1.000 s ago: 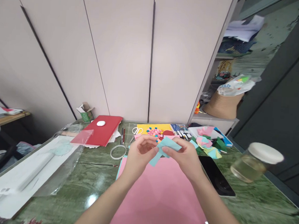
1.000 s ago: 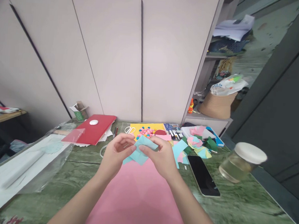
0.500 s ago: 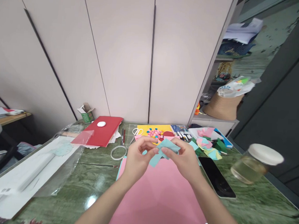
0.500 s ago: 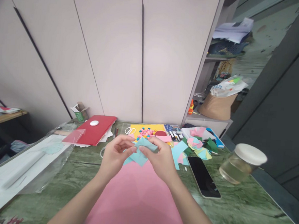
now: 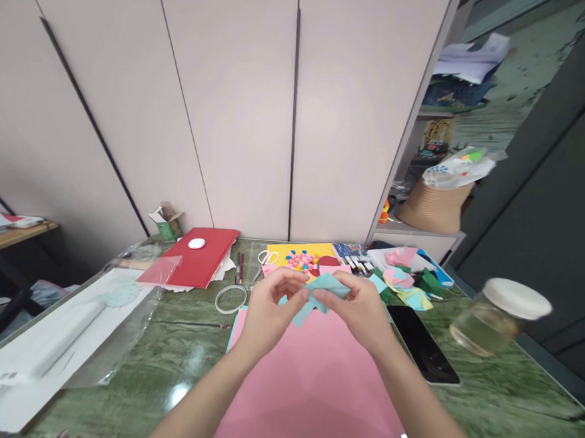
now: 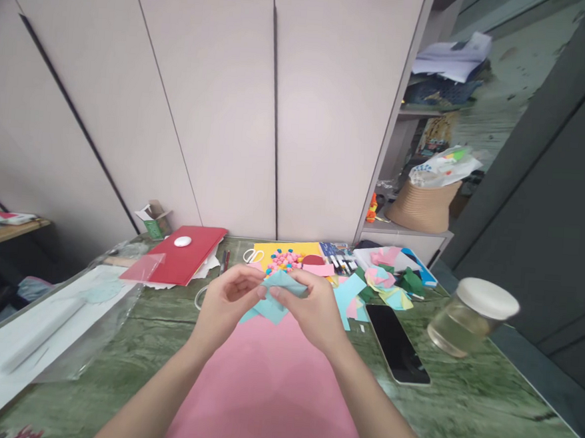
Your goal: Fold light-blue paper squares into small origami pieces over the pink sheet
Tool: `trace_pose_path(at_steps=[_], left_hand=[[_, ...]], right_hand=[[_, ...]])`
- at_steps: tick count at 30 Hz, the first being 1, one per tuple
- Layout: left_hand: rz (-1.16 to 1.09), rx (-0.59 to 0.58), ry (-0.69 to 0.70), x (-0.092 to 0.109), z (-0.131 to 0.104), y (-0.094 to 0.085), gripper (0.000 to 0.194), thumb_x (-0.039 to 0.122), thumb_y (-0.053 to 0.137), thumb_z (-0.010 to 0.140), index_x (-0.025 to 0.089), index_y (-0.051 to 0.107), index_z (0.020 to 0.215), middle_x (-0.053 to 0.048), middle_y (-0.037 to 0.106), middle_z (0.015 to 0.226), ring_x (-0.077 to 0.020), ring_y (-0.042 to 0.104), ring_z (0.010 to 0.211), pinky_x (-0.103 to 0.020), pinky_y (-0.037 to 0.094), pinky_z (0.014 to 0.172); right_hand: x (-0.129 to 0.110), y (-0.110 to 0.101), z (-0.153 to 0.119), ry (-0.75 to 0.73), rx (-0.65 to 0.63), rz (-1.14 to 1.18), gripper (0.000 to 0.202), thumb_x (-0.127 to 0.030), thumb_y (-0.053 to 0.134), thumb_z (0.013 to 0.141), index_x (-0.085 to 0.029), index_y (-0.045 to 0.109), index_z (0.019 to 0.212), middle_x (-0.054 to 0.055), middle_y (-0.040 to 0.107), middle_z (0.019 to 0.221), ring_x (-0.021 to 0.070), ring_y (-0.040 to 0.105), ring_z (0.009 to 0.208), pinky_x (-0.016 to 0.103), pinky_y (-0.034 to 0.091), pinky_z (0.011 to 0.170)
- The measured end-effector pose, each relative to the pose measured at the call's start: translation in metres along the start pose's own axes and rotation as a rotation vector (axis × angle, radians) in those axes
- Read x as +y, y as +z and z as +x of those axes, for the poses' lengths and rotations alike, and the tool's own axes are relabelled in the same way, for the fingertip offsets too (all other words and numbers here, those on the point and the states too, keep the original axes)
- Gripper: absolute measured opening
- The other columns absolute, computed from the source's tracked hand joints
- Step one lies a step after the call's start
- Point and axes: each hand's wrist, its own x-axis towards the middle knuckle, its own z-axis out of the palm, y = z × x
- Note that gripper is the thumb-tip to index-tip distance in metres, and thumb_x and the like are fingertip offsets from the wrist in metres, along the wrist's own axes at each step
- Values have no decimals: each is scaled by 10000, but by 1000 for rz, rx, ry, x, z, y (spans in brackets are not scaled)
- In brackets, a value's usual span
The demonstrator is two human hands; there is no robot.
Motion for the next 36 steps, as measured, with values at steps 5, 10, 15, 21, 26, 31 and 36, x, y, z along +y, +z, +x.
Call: trace_pose_path(at_steps=[5,10,15,21,26,31,36], left_hand=[[40,-71,-23,3,3,-7,77,213,607,743,150,582,780,-13,597,714,-120,583,660,-245,471,637],[128,-159,6,2,3,-13,44,189,592,750,150,609,759,-27,621,716,-129,582,663,-250,468,635],[182,-155,72,2,3,-16,73,132,584,738,164,641,769,-25,632,719,-130,568,674,-257,458,652],[167,-139,71,-1,3,-14,93,100,563,732,160,632,744,-17,617,664,-135,577,646,-263,465,630],[203,-62,48,-4,3,-7,75,111,560,733,165,611,736,-4,602,637,-124,564,608,-249,462,596],[239,-172,90,-4,8,-10,255,243,527,808,218,530,1062,-59,605,1058,-159,593,896,-293,474,790],[909,-144,88,-31,32,-34,306,323,409,870,235,462,1158,-64,526,1202,-178,516,1072,-301,421,885]], right_hand=[[-1,2,1,-9,10,10,130,-268,614,742,-160,603,671,-22,540,600,120,478,575,228,371,519],[-2,-1,0,-37,-53,-11,41,-214,607,742,-179,614,763,-1,600,717,144,534,661,242,413,579],[-1,-8,-1,-115,-105,-79,107,-130,573,752,-204,648,768,-5,640,744,141,566,703,249,421,645],[2,-5,-4,-179,-42,-80,149,-82,581,723,-208,661,732,-22,643,670,123,568,635,230,418,590],[6,-4,-3,-138,-3,-84,82,-145,597,734,-195,662,730,-7,646,663,138,574,631,245,428,583],[16,-16,10,-78,85,-40,56,-219,624,723,-188,638,767,9,631,767,155,576,720,246,439,608],[30,-41,21,-163,599,140,169,-296,637,715,-187,577,829,-4,597,767,132,550,662,247,452,611]])
